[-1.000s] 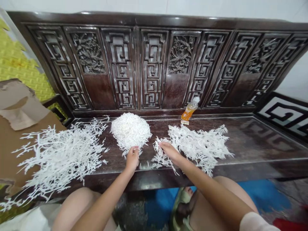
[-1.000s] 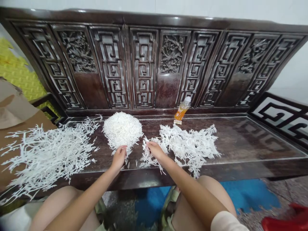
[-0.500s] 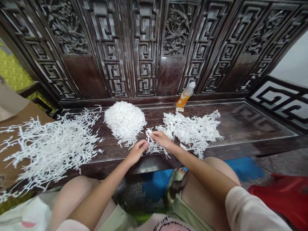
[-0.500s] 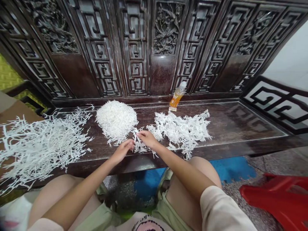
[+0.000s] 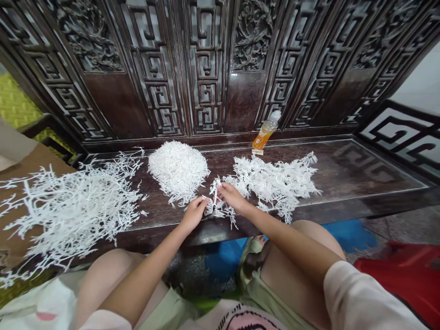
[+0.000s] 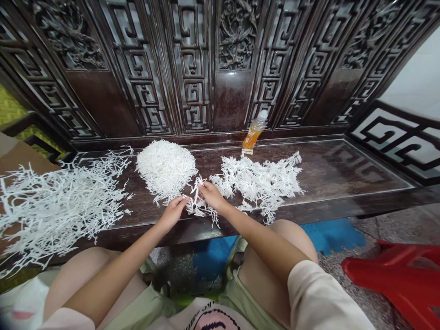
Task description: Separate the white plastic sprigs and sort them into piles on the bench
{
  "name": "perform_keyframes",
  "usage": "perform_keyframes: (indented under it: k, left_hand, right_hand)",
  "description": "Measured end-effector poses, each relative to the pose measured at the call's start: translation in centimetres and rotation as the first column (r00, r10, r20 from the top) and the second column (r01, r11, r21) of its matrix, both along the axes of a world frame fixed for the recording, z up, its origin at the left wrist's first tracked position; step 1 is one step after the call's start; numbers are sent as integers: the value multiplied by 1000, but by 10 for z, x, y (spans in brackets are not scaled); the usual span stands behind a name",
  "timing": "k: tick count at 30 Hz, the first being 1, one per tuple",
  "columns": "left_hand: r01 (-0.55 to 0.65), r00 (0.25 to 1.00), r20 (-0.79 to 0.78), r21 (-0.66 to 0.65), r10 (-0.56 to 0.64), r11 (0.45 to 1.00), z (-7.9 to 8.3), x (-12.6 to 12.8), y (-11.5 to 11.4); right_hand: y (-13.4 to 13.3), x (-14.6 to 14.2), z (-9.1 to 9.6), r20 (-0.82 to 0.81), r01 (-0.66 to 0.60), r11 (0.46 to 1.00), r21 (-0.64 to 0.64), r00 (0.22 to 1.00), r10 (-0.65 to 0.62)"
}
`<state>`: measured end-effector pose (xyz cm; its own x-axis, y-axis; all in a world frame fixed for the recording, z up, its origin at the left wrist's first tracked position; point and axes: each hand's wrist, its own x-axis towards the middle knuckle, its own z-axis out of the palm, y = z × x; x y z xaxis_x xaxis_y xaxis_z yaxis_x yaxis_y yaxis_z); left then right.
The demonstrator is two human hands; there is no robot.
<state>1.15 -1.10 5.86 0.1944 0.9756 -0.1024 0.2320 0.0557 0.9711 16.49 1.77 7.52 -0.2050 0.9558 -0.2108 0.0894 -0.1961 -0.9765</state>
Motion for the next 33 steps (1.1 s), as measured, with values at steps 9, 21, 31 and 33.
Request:
perform_keyframes:
  k: [9,21,31,33]
  left_hand:
    - [-78,997,-8,62,79,995,-1,-4,1]
    - [-104,992,-56,95,110,990,-1,-6,3]
    - [11,997,-83,103,-2,995,0,-7,3]
    - [1,989,-150,149,21,989,-3,-8,4]
  right_hand:
    - [-6,-2,6,-35,-194,980,-49,981,193]
    - [-6,-1,4,40,-253,967,-6,967,253]
    - [-5,-1,6,-5,-159,987,23,987,159]
    - [-6,-2,9,-15,-141,990,5,990,141]
